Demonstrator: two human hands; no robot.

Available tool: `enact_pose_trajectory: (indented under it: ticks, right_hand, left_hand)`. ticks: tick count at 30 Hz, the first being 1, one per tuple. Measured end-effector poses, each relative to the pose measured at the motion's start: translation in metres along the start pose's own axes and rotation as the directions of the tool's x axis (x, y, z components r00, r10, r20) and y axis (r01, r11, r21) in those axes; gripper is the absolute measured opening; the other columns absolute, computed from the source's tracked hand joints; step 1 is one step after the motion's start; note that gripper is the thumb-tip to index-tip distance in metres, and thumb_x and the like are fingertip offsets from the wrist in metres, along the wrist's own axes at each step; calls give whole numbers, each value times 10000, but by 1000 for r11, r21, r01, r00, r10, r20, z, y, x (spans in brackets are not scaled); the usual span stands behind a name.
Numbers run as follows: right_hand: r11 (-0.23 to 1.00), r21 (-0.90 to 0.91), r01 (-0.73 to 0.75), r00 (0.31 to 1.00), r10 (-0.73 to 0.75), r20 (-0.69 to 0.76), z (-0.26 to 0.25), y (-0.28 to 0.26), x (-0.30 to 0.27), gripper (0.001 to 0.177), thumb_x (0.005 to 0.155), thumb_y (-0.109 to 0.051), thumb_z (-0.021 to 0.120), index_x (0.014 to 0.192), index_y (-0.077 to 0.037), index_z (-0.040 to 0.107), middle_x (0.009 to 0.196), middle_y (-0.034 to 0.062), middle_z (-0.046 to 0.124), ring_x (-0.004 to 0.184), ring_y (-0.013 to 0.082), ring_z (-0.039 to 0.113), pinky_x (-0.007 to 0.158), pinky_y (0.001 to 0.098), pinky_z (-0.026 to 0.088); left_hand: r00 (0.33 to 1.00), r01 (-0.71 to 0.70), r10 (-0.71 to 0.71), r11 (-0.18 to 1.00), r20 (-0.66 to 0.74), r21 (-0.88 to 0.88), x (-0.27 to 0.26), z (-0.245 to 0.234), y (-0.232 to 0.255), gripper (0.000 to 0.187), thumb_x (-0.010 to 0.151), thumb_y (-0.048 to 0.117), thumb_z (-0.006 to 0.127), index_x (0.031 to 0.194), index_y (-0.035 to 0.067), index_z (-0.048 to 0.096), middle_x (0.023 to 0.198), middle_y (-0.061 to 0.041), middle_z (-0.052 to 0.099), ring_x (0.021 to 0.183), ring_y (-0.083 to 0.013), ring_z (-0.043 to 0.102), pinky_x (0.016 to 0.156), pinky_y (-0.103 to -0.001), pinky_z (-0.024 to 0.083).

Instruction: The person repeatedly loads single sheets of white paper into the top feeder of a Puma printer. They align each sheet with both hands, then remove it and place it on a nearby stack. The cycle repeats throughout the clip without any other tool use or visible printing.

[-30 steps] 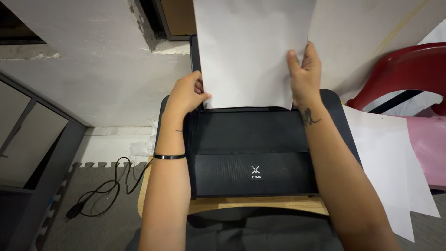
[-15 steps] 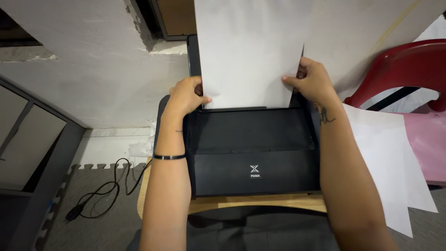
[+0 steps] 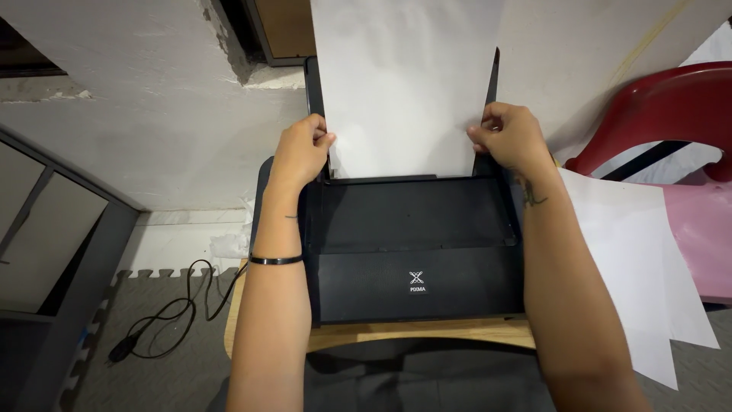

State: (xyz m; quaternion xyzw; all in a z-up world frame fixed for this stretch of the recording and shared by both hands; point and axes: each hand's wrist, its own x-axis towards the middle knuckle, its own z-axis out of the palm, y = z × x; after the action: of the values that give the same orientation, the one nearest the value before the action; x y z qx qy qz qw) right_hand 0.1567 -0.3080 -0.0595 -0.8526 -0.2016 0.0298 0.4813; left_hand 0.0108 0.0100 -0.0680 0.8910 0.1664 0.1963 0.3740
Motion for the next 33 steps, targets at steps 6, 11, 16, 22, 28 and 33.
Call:
enact_pose_trajectory:
  ticks: [6,11,16,22,28,33]
  right_hand:
    - [998,-57,-28,998,26,-49,8,-5,0,167,908,-100,760,966,37,686,790,69,691,684,130,681,629,279,516]
    - [994,97,39,990,-25,-142,13,-8,-2,167,914,-78,743,1043,18,699,875,47,716,706,103,698,672,243,551]
    - [992,79,99,967,-77,-243,12,-13,-5,222,917,-75,755,1109,12,688,907,57,727,703,119,697,664,249,560]
    - [927,273,256,909,-135,-394,-27,-10,-31,165,984,-97,718,1098,21,709,947,44,726,812,104,714,710,255,618]
    - [980,55,193,925,-163,-343,-129,26,-131,145,1043,-80,710,1138,30,705,978,66,727,893,119,699,808,264,567]
    - [997,-80,10,978,-26,-207,-155,73,-235,361,884,-63,727,1244,-40,709,1089,76,727,1031,168,674,918,317,545]
  left_hand:
    - [999,-5,3,997,35,74,-6,-1,8,299,817,116,786,1082,66,655,960,-88,766,886,-229,740,788,-363,568]
    - [999,7,-12,995,40,103,-10,-3,9,516,677,54,860,1093,69,556,911,-78,744,856,-220,734,794,-354,575]
    - [1000,6,-6,999,-9,35,-12,-2,15,630,625,-42,773,1151,83,450,940,-107,647,851,-260,677,763,-383,560]
    - [854,-473,464,881,-237,17,-20,18,44,411,761,-16,740,1117,86,561,1083,-146,601,899,-309,643,817,-396,543]
    - [700,-685,708,703,93,-194,-61,94,120,181,808,37,696,973,104,660,1036,-111,665,997,-327,670,863,-416,554]
    - [542,-704,798,602,262,-377,-112,151,184,154,841,126,730,981,116,667,1030,-92,665,984,-296,675,866,-417,540]
